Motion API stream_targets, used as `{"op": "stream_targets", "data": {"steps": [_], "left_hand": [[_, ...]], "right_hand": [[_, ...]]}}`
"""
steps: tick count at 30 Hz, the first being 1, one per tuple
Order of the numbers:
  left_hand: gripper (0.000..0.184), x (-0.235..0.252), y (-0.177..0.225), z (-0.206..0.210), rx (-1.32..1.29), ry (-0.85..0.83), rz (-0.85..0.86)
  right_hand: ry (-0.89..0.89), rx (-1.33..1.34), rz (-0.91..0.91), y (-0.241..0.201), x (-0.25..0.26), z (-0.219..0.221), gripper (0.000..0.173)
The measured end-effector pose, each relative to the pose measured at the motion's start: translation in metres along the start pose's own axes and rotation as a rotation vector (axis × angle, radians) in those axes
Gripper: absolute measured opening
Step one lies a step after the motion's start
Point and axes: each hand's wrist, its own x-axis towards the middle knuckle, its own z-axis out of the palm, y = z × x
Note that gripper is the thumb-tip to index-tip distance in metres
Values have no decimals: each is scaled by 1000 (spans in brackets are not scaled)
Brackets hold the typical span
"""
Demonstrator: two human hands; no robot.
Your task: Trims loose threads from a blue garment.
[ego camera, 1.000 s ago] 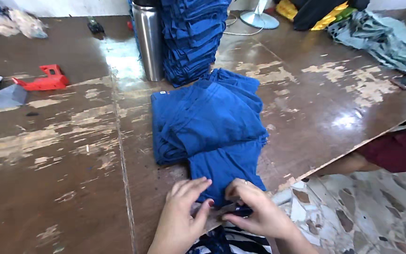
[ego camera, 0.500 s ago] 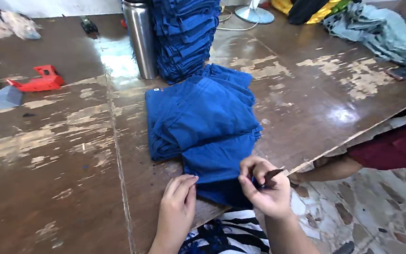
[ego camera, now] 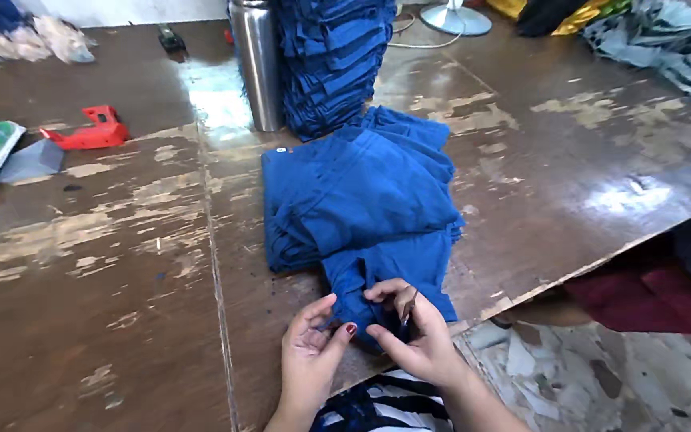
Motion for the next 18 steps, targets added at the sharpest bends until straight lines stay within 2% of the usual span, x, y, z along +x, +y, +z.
{"op": "stream_targets", "data": {"steps": [4,9,13,18], "left_hand": [[32,-2,-1,0,144,7,51],[52,-6,-2,-4,250,-122,161],[40,-8,-8,-2,398,-114,254],[29,-6,-9,-2,437,-120,305]], "right_hand": [[20,-75,-155,-10,11,10,29],[-31,-272,-306,-17,15,16,12],[-10,-304,-318,-22,10,14,14],[-12,-328,-307,-35,2,10,13]]}}
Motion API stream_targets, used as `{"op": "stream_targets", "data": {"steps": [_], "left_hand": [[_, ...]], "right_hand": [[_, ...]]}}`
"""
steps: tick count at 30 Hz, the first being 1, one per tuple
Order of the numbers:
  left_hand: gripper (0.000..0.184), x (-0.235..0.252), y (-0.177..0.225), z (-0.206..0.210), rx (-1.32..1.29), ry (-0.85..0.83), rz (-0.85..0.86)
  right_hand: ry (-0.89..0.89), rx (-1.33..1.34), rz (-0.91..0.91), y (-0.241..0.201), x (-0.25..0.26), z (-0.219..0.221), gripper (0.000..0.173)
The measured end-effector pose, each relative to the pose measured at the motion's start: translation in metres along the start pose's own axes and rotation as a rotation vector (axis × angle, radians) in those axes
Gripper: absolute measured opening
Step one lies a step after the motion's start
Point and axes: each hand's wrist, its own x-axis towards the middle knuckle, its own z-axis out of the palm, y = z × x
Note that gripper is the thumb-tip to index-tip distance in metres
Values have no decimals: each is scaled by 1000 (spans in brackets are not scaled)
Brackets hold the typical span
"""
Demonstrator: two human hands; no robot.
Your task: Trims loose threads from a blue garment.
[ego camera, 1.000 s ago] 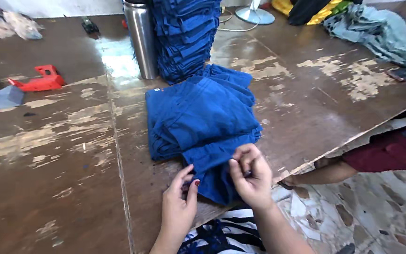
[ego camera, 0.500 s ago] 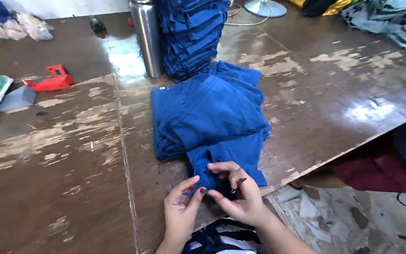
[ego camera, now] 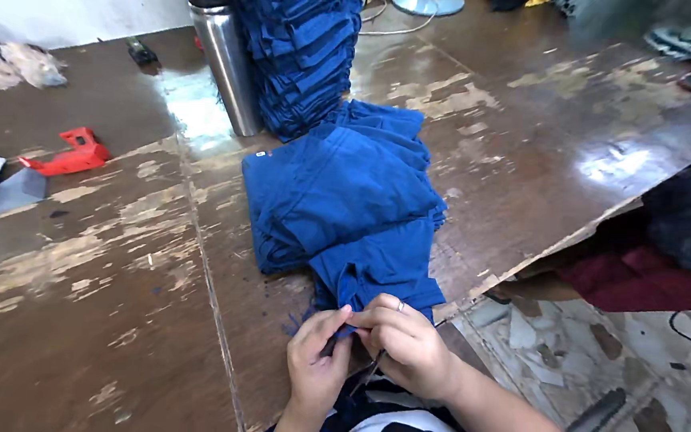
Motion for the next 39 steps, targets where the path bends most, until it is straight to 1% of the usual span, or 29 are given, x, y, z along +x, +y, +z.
{"op": "stream_targets", "data": {"steps": [4,7,9,10,11,12,14,15,16,17,19,22,26,31,35,39], "left_hand": [[24,0,-1,-1,49,-2,42],[16,1,0,-2,52,-6,37],[16,2,-1,-3,15,-19,30],[17,2,-1,-3,-7,-24,23],[17,3,0,-4,-28,-27,10],[17,2,0,-4,-52,-24,-1],[17,1,2,-6,-84,-19,-16],[18,1,3,-6,-104,-11,-22],[19,1,4,-7,-127,-5,-27],[20,1,4,-8,-152,-5,-34],[23,2,4,-8,-214,-6,-45],[22,3,3,-7,-262,-31,-34],[24,2,4,-5,-224,-19,-19],[21,0,7,-8,-231,-12,-39],[21,0,8,-9,-281,-15,-28],[21,-1,9,-12,-295,-15,-53]], "right_hand": [[-36,58,1,-8,-3,-3,13],[-100,239,-9,-15,-9,-1,13],[-119,350,-7,-17,-12,-1,15],[-110,356,22,-16,-13,-2,16],[-107,319,84,-13,-13,-4,15],[-120,258,161,-8,-13,-8,19],[-190,124,284,6,-13,-17,36],[-231,65,310,13,-14,-19,44],[-275,20,315,19,-16,-19,47],[-305,-13,306,21,-19,-18,47],[-332,-62,279,22,-21,-17,41],[-293,-86,288,22,-21,-15,37],[-255,-125,300,14,-18,-9,37],[-274,-30,301,10,-18,-8,38],[-292,-16,283,12,-19,-9,38],[-310,-22,289,12,-18,-9,39]]}}
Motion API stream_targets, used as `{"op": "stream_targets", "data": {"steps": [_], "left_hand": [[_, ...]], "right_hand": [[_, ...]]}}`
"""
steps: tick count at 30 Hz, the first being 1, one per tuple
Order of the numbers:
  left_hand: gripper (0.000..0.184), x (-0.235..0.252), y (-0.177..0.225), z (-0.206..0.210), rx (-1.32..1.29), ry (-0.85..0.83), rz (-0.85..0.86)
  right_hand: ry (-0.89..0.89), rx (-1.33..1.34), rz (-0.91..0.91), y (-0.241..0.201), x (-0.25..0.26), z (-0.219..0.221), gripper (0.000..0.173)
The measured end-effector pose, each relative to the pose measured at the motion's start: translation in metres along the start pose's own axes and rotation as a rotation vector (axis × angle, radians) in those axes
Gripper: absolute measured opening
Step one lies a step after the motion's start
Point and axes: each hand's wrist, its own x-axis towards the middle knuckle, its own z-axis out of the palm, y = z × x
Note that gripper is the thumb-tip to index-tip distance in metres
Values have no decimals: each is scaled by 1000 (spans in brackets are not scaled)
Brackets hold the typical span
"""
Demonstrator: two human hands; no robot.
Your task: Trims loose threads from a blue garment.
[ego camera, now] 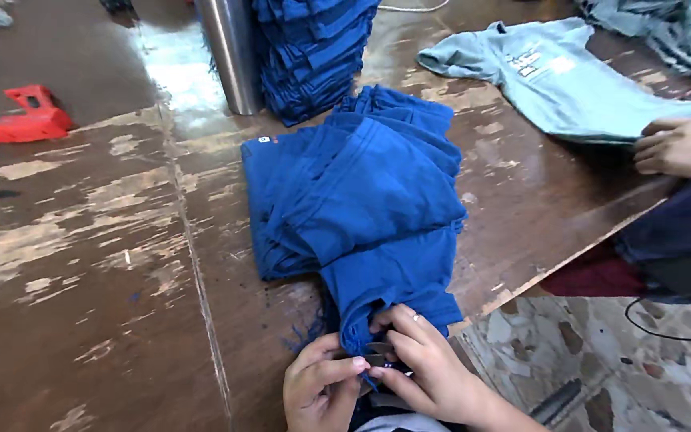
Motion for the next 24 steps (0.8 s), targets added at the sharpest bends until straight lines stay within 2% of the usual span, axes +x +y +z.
{"op": "stream_targets", "data": {"steps": [8,13,15,17,20,24], "left_hand": [[23,-3,-1,1,86,-1,-2],[19,-2,5,2,36,30,-76],[27,-1,4,4,4,60,-80],[34,0,2,5,20,86,-78],[20,2,1,5,90,101,-89],[14,2,3,4,54,98,-107]], "right_hand": [[36,-76,76,-8,3,10,42],[25,97,91,-4,0,1,42],[87,177,87,-2,-2,-1,37],[182,216,56,-4,0,2,27],[304,169,-27,-9,7,11,30],[368,128,-151,-10,11,22,24]]}}
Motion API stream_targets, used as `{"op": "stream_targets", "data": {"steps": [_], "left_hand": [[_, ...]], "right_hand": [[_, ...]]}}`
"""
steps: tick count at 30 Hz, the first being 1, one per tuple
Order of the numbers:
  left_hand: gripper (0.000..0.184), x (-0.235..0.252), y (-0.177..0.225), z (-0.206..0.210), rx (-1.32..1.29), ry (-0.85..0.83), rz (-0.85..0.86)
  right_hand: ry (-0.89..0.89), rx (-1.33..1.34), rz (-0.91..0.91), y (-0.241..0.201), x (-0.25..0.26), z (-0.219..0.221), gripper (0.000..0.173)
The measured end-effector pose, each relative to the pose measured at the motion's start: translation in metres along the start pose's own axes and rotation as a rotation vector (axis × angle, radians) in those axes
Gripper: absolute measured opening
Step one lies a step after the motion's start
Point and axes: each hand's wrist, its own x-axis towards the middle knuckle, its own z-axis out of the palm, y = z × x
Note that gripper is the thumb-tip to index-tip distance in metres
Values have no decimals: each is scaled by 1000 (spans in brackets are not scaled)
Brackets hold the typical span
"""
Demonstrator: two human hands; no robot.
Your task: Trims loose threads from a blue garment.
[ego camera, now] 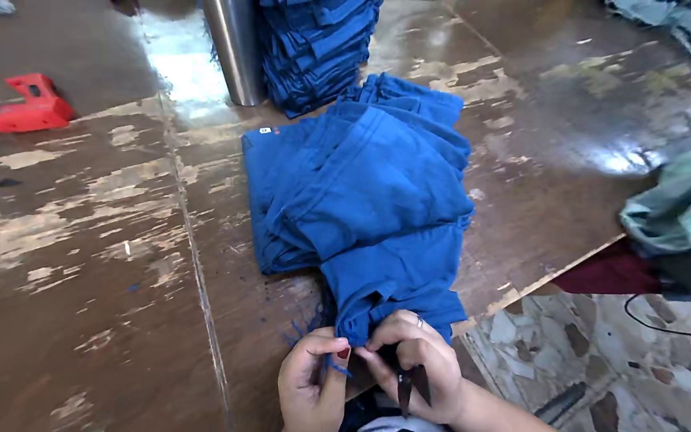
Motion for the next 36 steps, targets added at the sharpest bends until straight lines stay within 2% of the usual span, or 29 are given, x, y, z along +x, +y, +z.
{"op": "stream_targets", "data": {"steps": [7,9,13,18,23,36], "left_hand": [[12,-6,-2,0,3,22,10],[12,-5,-1,0,-19,29,1],[37,-3,1,2,-58,10,-7],[44,-4,1,4,23,78,7],[45,-6,-1,5,75,81,57],[45,-6,-2,4,84,72,63]], "right_hand": [[-285,362,-101,-12,-3,-14,22],[-259,272,-46,-9,0,-21,26],[-272,-18,87,1,6,-32,35],[-358,-313,142,5,3,-29,41],[-364,-355,139,3,2,-27,43],[-362,-327,122,3,1,-24,44]]}}
